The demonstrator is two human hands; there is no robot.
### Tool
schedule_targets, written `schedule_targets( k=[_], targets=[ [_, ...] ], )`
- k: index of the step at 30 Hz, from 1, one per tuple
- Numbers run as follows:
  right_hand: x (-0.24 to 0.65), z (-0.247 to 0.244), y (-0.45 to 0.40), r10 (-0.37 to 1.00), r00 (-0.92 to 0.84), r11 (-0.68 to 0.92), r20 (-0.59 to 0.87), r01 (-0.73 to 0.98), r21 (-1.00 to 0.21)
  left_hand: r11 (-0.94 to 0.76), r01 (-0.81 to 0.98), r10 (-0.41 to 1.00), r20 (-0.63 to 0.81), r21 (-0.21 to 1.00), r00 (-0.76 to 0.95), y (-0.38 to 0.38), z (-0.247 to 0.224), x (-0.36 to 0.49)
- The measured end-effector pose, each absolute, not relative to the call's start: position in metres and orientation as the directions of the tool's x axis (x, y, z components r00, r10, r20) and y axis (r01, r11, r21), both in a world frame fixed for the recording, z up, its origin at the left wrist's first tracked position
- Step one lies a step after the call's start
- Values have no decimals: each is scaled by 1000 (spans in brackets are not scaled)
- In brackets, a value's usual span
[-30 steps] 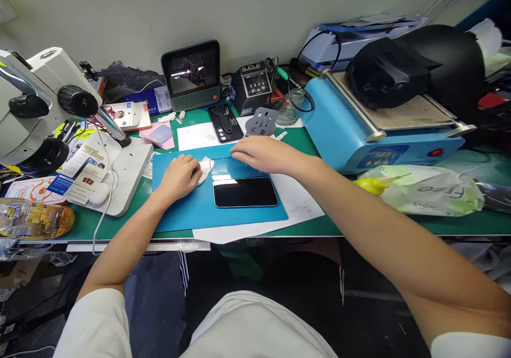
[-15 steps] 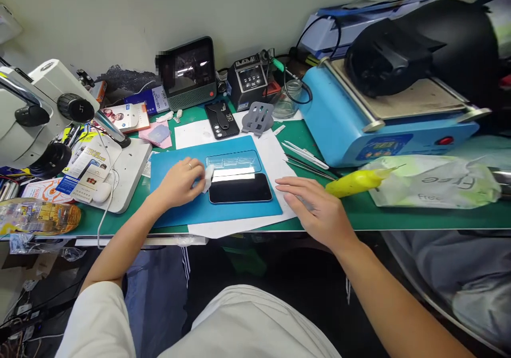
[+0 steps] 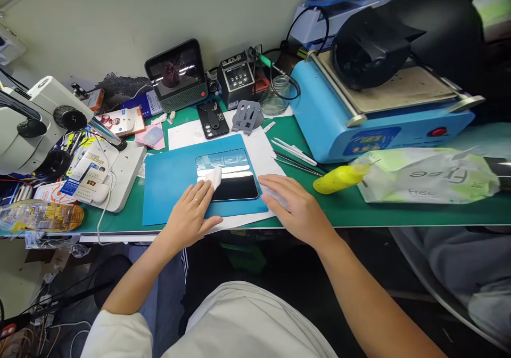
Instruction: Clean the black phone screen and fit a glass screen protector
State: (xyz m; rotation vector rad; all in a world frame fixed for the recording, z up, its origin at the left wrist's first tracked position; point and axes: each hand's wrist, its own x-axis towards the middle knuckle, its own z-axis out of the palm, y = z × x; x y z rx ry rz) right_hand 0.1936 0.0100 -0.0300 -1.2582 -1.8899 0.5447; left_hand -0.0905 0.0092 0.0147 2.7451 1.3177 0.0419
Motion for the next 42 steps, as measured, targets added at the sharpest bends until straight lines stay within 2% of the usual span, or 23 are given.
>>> schedule_targets(
  k=[6, 12, 20, 30, 36, 42],
  targets=[
    [192, -37, 11, 902, -234, 425, 364, 634, -646, -464, 883, 886, 53, 74, 461, 3, 20, -75],
    [193, -41, 11, 879, -239, 461, 412, 645, -610, -501, 862, 862, -49, 71, 505, 11, 10, -72],
    [192, -41, 11, 879, -246, 463, 408, 645, -608, -316, 948, 944, -82, 37, 318, -22, 14, -84],
    [192, -41, 11, 875, -251, 466, 414, 666, -582, -389, 908, 914, -59, 156, 402, -16, 14, -65],
    [191, -42, 11, 870, -251, 473, 424, 665, -578, -311, 942, 948, -21, 128, 316, -17, 11, -68],
    [192, -43, 11, 875, -254, 464, 412, 683, -564, -416, 896, 906, -7, 154, 422, -32, 10, -51]
  ],
)
